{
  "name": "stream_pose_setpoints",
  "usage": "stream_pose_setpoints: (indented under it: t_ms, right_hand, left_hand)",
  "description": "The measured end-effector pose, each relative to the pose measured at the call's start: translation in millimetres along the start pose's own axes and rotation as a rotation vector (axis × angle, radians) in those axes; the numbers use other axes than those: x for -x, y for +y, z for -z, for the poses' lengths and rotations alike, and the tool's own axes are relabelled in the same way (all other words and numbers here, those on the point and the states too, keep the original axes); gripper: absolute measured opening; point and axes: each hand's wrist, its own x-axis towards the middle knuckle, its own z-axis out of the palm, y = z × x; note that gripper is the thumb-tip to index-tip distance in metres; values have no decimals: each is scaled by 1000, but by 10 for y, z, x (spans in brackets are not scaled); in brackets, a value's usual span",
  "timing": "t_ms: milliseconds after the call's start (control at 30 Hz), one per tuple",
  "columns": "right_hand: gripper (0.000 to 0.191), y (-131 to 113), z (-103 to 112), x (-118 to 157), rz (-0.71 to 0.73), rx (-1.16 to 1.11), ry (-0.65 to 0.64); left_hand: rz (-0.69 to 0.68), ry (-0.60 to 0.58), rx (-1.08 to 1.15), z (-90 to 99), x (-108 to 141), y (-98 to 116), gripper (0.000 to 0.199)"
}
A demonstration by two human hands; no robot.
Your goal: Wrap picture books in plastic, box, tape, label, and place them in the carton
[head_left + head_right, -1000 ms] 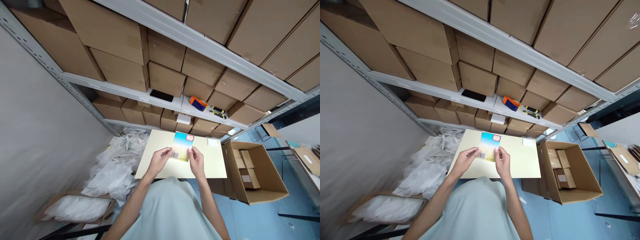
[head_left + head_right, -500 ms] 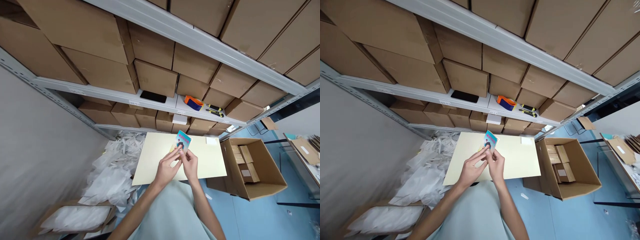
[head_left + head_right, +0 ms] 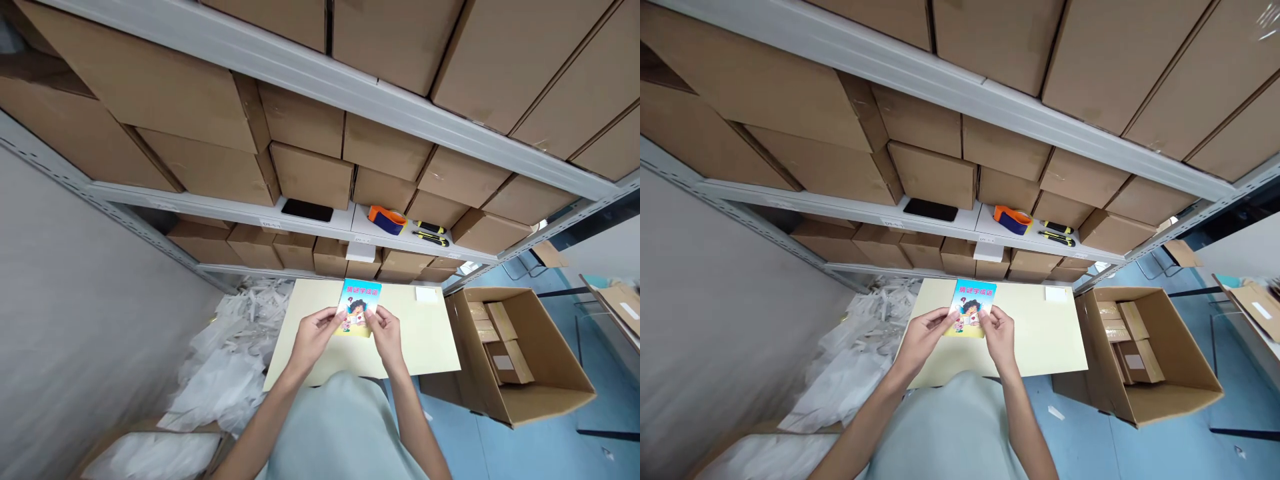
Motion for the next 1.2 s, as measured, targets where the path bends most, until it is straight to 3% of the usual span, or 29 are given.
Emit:
stream_pose_setpoints:
  t_ms: [133,267,400,467,567,733,933,1033,1100,1200]
  right_hand:
    - [55,-13,-84,10,130,116,237]
    - [49,-77,-292,125,123,81,80]
    - [50,-146,-365,109,140,16,117]
    - [53,-204,-304,63,154,-4,121]
    - [55,-304,-193,21,158,-26,34]
    - [57,-348,-156,22,131,-36,-35]
    - [61,-273,-227,56,185,79,244]
    - [56,-298,-320,125,197,52,149]
    - [53,-317,-383,148,204,6,72]
    - [49,-317,-395,99,195,-32,96]
  left_hand:
    - [-48,118,-25,15,-65,-58,60]
    - [-150,135,-75,-119,-54,-55,56]
    - [-306,24,-232,-195,9,16,40]
    - [-330,41,-239,-123,-20,59,39]
    - [-284,159,-163,74,-127,113,50]
    - [-164,44,-65,258,-204,174,56]
    - [-315,219,-82,66,-77,282,51]
    - [-450,273,-194,-98,31,286,36]
    - [-557,237,-265,-196,99,251,28]
    - [-647,159,-335,-246,140,198,23]
